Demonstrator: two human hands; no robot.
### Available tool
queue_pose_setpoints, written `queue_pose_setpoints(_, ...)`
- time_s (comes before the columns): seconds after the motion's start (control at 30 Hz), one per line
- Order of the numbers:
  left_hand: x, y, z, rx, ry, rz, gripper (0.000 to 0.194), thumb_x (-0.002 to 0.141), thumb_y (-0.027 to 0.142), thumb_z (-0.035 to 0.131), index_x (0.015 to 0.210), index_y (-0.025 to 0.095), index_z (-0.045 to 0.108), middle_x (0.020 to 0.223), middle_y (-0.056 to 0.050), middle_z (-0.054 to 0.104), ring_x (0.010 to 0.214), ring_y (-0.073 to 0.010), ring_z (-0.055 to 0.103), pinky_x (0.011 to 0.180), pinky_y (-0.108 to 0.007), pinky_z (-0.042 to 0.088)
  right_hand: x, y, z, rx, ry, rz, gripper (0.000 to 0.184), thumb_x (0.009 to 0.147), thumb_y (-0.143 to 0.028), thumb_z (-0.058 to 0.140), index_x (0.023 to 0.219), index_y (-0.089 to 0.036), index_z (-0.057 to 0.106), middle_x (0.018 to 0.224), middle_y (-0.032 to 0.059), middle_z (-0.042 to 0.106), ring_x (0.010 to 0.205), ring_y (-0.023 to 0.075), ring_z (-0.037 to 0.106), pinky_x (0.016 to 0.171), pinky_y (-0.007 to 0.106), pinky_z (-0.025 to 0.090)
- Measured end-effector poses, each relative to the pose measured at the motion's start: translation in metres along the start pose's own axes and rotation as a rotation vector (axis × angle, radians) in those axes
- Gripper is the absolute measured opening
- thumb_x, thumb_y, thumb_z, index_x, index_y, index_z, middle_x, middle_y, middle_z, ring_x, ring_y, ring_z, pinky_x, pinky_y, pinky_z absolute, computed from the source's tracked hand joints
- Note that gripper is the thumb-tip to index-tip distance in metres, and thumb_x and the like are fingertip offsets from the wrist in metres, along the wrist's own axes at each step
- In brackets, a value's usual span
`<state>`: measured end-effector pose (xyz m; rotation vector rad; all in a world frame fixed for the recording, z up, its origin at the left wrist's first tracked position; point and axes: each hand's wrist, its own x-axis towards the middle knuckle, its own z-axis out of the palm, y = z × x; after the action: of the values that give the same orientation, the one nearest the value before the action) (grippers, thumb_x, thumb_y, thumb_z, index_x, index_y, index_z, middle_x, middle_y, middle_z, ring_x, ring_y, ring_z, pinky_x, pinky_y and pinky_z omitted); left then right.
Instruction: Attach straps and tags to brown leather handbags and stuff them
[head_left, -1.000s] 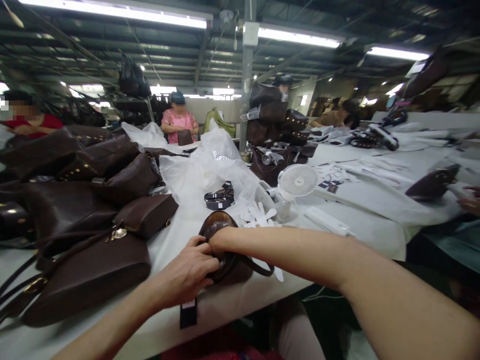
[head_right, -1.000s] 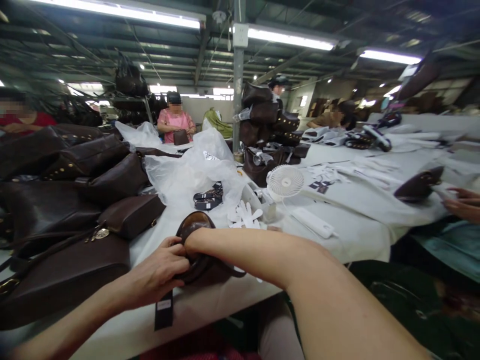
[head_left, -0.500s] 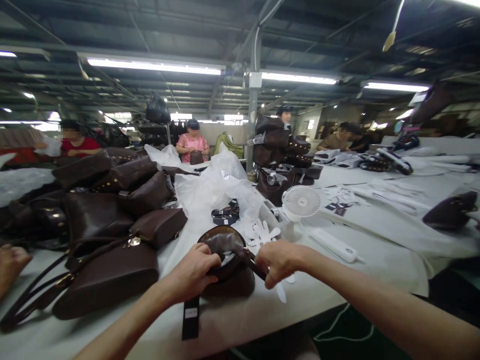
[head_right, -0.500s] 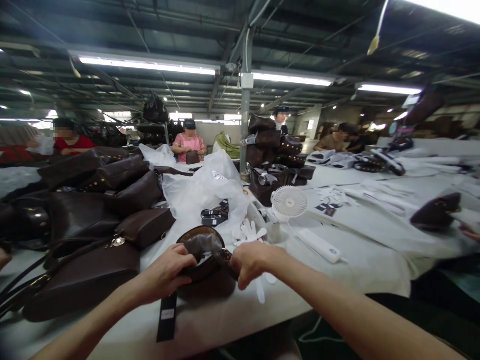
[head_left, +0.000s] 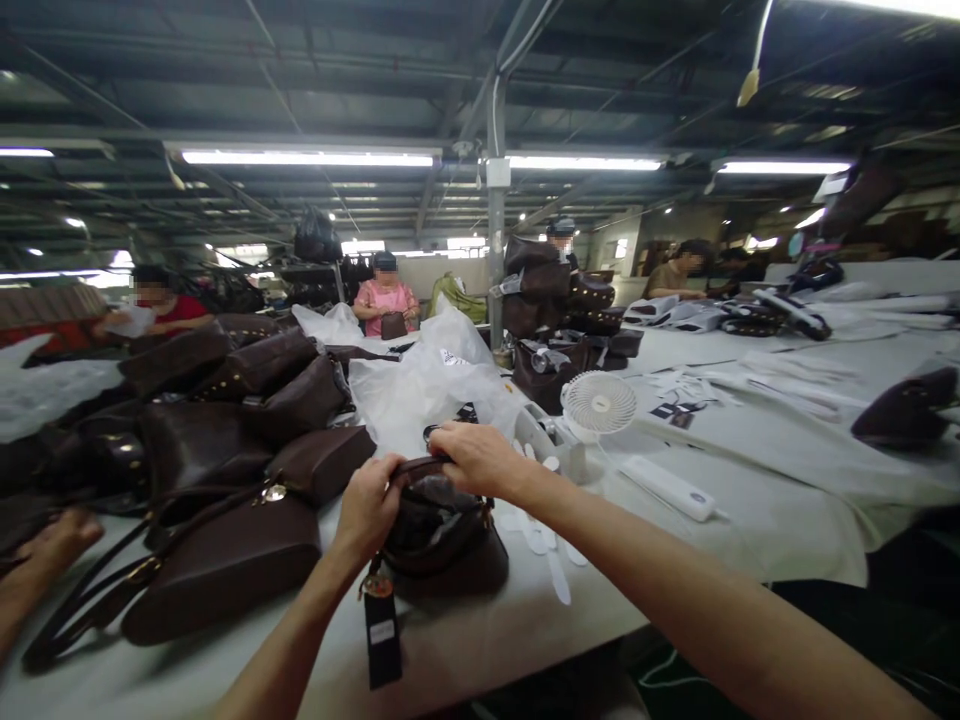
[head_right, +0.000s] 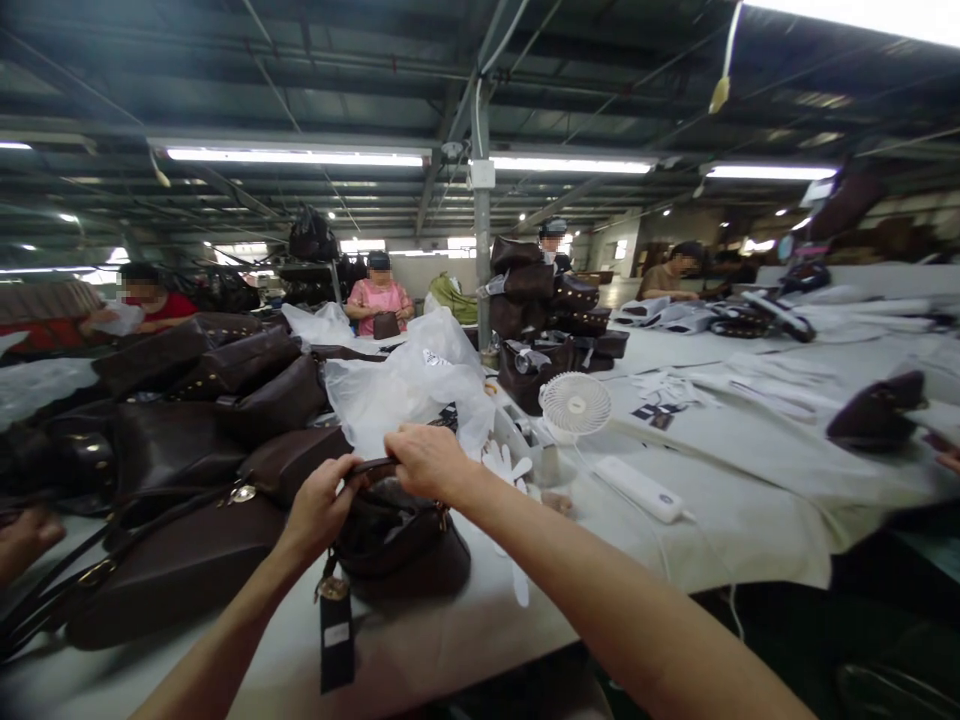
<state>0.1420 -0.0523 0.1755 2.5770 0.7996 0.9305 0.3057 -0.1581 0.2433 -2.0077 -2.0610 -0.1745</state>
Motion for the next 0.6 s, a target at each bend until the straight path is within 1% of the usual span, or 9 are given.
queue_pose_setpoints(0.1,-0.001,-0.022,-0.005,0.04,0.0,0.008,0.016,0.086,0.021,0.048,0.091,0.021,0.063,0.085,-0.004,0.064,0.083,-0.0199,0.061,0.079,-0.034,0.05,-0.021,0.021,0.026,0.136,-0.037,0.216,0.023,0.083,-0.034,0.058,0.099,-0.018,0.062,0.102,0.0093,0.067,0.093,0.0222,0.062,0.074,0.029,0.046)
queue_pose_setpoints(0.2,-0.002,-0.024,-0.007,0.012,-0.052,0.029,0.016,0.083,0.016,0.049,0.094,0.02,0.061,0.093,-0.004,0.067,0.09,-0.0197,0.063,0.085,-0.034,0.05,-0.041,0.04,0.052,0.546,-0.106,0.329,0.022,0.084,-0.032,0.056,0.101,-0.019,0.061,0.09,0.0047,0.068,0.077,0.017,0.065,0.061,0.024,0.049)
queue_pose_setpoints(0.27,-0.005,-0.013,-0.008,0.046,-0.057,0.007,0.024,0.082,0.013,0.05,0.104,0.02,0.059,0.101,-0.005,0.067,0.092,-0.0206,0.064,0.084,-0.035,0.052,-0.049,0.045,0.066,0.784,-0.109,0.377,0.024,0.084,-0.029,0.053,0.105,-0.019,0.059,0.086,0.0028,0.067,0.067,0.0143,0.065,0.049,0.021,0.049)
queue_pose_setpoints(0.3,-0.008,-0.005,-0.008,0.088,-0.019,-0.014,0.03,0.083,0.013,0.05,0.111,0.019,0.057,0.108,-0.007,0.065,0.093,-0.0217,0.065,0.082,-0.035,0.052,-0.052,0.045,0.072,0.855,-0.091,0.394,0.024,0.084,-0.027,0.052,0.106,-0.019,0.058,0.084,0.0024,0.066,0.064,0.0139,0.065,0.046,0.02,0.048)
queue_pose_setpoints(0.37,-0.018,0.013,-0.008,0.18,0.136,-0.036,0.035,0.086,0.014,0.048,0.12,0.019,0.052,0.118,-0.012,0.059,0.094,-0.024,0.065,0.077,-0.036,0.054,-0.053,0.043,0.08,0.904,-0.037,0.42,0.02,0.084,-0.026,0.052,0.102,-0.019,0.059,0.081,0.0021,0.066,0.065,0.0142,0.066,0.045,0.02,0.05)
queue_pose_setpoints(0.43,-0.032,0.033,-0.003,0.208,0.27,0.035,0.028,0.091,0.016,0.043,0.117,0.019,0.052,0.115,-0.013,0.059,0.092,-0.0236,0.065,0.074,-0.035,0.054,-0.053,0.039,0.083,0.897,0.002,0.459,0.016,0.084,-0.025,0.052,0.097,-0.019,0.059,0.078,0.0019,0.066,0.062,0.0143,0.065,0.044,0.019,0.049)
queue_pose_setpoints(0.47,-0.038,0.042,0.001,0.194,0.274,0.117,0.024,0.092,0.017,0.041,0.112,0.019,0.054,0.109,-0.012,0.061,0.091,-0.0222,0.065,0.075,-0.034,0.054,-0.053,0.038,0.084,0.888,0.013,0.476,0.014,0.084,-0.025,0.052,0.096,-0.019,0.059,0.077,0.0017,0.066,0.061,0.0143,0.065,0.043,0.019,0.049)
queue_pose_setpoints(0.53,-0.045,0.056,0.013,0.143,0.157,0.315,0.023,0.094,0.014,0.038,0.106,0.02,0.057,0.1,-0.009,0.065,0.09,-0.0195,0.065,0.08,-0.032,0.054,-0.054,0.036,0.084,0.884,0.02,0.493,0.012,0.085,-0.024,0.051,0.094,-0.019,0.058,0.074,0.0013,0.065,0.058,0.0142,0.064,0.042,0.019,0.048)
queue_pose_setpoints(0.6,-0.042,0.064,0.024,0.125,-0.017,0.433,0.028,0.091,0.011,0.039,0.11,0.019,0.058,0.109,-0.01,0.066,0.102,-0.0205,0.063,0.091,-0.035,0.052,-0.056,0.035,0.083,0.9,0.022,0.495,0.011,0.086,-0.024,0.05,0.094,-0.02,0.057,0.073,0.0009,0.065,0.061,0.0141,0.064,0.044,0.019,0.048)
